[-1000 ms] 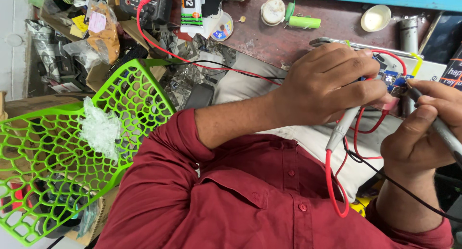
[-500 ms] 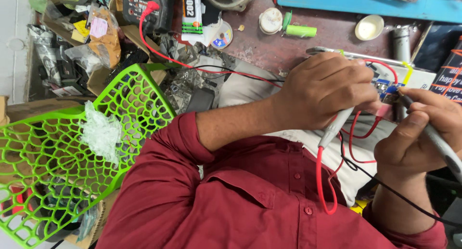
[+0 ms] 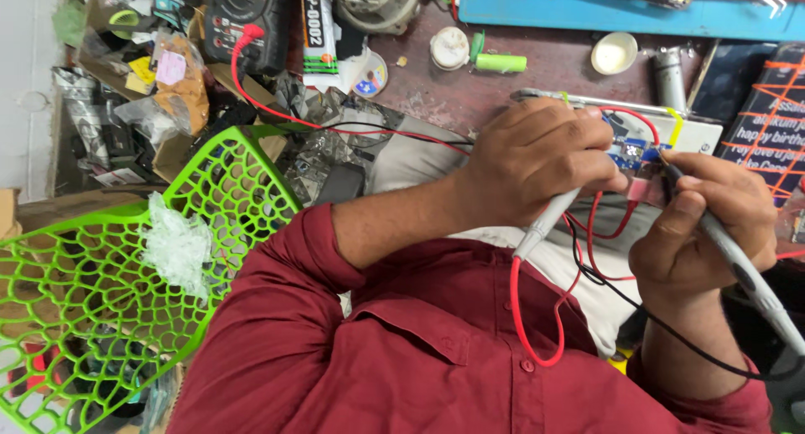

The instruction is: The person holds a smartphone with a circuit board attached and uses a green-handled probe to touch various points on the board. They then use multimeter probes to test connections on the board while the phone remains strapped to the device.

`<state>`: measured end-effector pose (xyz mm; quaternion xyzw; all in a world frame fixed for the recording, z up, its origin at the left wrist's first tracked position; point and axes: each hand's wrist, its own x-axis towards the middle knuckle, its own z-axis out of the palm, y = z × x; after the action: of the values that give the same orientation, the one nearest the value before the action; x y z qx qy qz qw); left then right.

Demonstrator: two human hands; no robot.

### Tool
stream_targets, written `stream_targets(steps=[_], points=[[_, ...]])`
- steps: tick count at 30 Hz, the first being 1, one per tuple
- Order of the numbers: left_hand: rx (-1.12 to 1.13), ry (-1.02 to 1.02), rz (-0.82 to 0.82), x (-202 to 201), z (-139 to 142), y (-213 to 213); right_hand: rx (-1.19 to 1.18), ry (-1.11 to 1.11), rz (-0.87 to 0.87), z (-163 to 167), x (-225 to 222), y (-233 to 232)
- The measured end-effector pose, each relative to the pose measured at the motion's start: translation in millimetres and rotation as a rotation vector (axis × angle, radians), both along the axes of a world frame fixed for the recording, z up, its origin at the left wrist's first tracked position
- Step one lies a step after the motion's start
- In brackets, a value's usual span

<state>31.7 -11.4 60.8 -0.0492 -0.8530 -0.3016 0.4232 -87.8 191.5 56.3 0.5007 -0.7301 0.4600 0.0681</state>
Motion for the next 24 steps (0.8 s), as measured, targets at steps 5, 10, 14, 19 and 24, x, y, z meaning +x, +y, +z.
stream_targets(steps=[5,10,14,19,24], points=[[-0.017,0.002,-0.001,2.0,0.6,0.2,-0.01,0.021,0.002,1.6,1.1,-1.7],[-0.016,0.023,0.024,3.4,2.1,2.8,-0.011,0.0,0.006,2.2,2.9,-0.1],[-0.005,0.027,0.013,4.0,0.7,3.0,-0.021,0.012,0.007,-1.3,3.1,-0.3],[-0.012,0.026,0.018,4.7,0.2,3.4,-0.037,0.002,0.022,-1.3,3.0,-1.9],[-0.041,0.021,0.015,4.5,-1.3,2.9,-0.038,0.002,0.023,1.6,3.6,-4.3]])
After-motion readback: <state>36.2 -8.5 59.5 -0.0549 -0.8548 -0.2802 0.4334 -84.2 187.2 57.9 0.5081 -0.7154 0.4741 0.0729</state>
